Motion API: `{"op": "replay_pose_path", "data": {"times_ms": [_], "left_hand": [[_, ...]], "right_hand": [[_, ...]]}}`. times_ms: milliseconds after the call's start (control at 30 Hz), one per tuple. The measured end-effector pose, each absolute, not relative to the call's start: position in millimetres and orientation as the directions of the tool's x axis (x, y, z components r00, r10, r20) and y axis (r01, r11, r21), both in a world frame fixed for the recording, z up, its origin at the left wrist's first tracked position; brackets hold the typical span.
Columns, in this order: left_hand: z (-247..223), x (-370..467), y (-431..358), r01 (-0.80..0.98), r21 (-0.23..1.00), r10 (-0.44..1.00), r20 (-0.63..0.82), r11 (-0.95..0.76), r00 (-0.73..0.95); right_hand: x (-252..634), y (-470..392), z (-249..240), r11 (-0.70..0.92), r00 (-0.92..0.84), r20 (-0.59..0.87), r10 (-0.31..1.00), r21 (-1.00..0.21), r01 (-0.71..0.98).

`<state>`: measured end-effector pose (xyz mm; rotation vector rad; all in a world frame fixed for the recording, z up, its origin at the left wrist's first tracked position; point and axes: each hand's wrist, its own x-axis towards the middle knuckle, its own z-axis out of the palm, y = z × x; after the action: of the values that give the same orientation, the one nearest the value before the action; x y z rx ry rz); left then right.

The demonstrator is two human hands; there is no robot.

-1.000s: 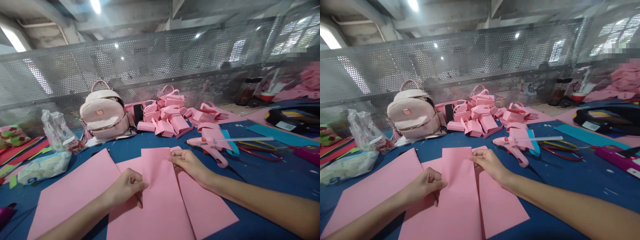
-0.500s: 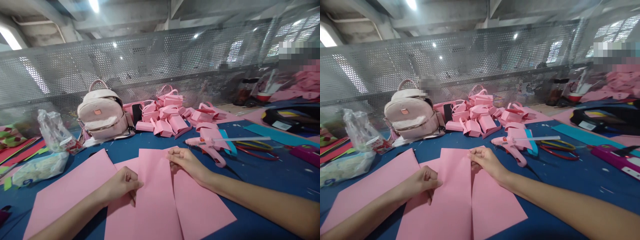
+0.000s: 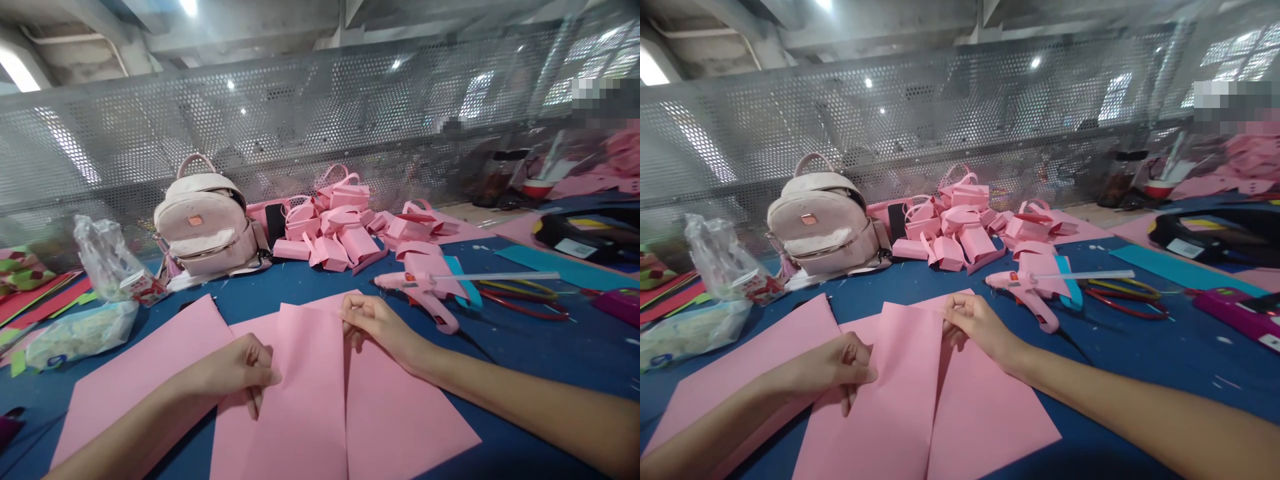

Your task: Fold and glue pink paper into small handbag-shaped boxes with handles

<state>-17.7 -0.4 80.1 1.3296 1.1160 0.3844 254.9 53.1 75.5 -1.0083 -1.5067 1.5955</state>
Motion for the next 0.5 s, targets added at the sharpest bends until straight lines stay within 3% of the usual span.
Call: {"op": "replay_pose_path", "data": {"times_ms": [167,333,500], "left_hand": [[77,-13,2,0.287,0.918,0.822,-0.378,0.274,0.426],[73,4,0,0.189,0.952,0.895,-0.295,0.243,0.335],[73,16,-6,0.154,0.963,0.904,-0.264,0.223,0.337]], "right_hand": [[255,50,76,-0.069,-0.410,-0.053,0.911,-0.997,-0.025],[253,49,71,-0.004,-0.573,-0.012,0.820,-1.000,0.015],[252,47,71,0.057,-0.618,-0.009,0.786,-0.994,0.088]]}}
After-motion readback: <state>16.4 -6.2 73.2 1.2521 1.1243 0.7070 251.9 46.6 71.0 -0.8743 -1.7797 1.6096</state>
